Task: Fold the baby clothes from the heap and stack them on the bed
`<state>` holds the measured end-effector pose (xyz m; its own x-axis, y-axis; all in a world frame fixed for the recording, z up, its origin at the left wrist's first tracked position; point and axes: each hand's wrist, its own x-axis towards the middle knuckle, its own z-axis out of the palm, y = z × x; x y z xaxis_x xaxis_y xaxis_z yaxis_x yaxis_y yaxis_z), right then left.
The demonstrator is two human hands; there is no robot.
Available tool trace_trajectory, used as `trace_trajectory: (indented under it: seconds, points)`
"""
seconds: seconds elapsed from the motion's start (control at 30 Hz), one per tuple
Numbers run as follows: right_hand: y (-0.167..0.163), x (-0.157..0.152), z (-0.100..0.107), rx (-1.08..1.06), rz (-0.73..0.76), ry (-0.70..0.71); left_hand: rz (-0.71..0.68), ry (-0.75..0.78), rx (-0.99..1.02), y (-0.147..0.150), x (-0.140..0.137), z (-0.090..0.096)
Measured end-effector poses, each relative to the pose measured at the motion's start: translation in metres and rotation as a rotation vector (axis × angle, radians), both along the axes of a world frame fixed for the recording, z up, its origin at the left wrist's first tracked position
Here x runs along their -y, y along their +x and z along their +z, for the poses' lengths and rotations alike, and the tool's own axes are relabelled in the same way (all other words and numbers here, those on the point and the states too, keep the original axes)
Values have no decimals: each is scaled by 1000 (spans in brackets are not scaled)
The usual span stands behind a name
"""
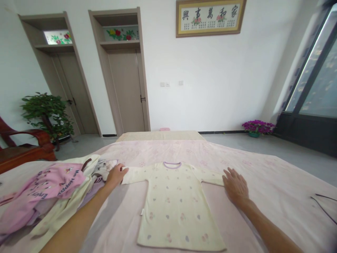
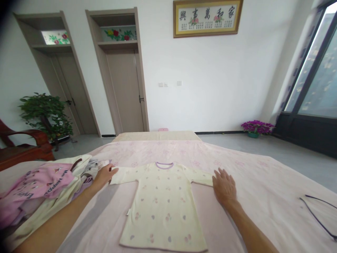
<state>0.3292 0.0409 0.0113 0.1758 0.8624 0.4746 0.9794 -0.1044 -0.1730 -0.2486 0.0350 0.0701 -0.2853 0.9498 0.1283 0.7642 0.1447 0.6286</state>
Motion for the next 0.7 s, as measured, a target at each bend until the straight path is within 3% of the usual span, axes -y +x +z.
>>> trace_trajectory:
  seconds: [0.1,0.17,0.23,0.33,0.4,0.47,0.57,0.7]
  points:
    - [-77,9,31,-466,297,-126,-87,25,318,48,16,-7]
    - [-142,23,44,-879,533,-376,-140,35,501,85,27,-15]
    - [-205,41,49,-1246,676,-562,-180,49,642,120,38,-21]
    - [-274,61,42,-1518,709,-679,-284,33,790,155,53,-25]
    - [-298,62,34,-1588,585,-615,-389,-1,846,160,64,-26]
    - [-307,54,26,-1603,464,-542,-404,-7,764,149,79,-27]
    - [-301,36,22,-1580,359,-474,-283,5,327,119,109,-28]
    - [-286,16,32,-1519,342,-420,-218,-180,-149,94,151,-29]
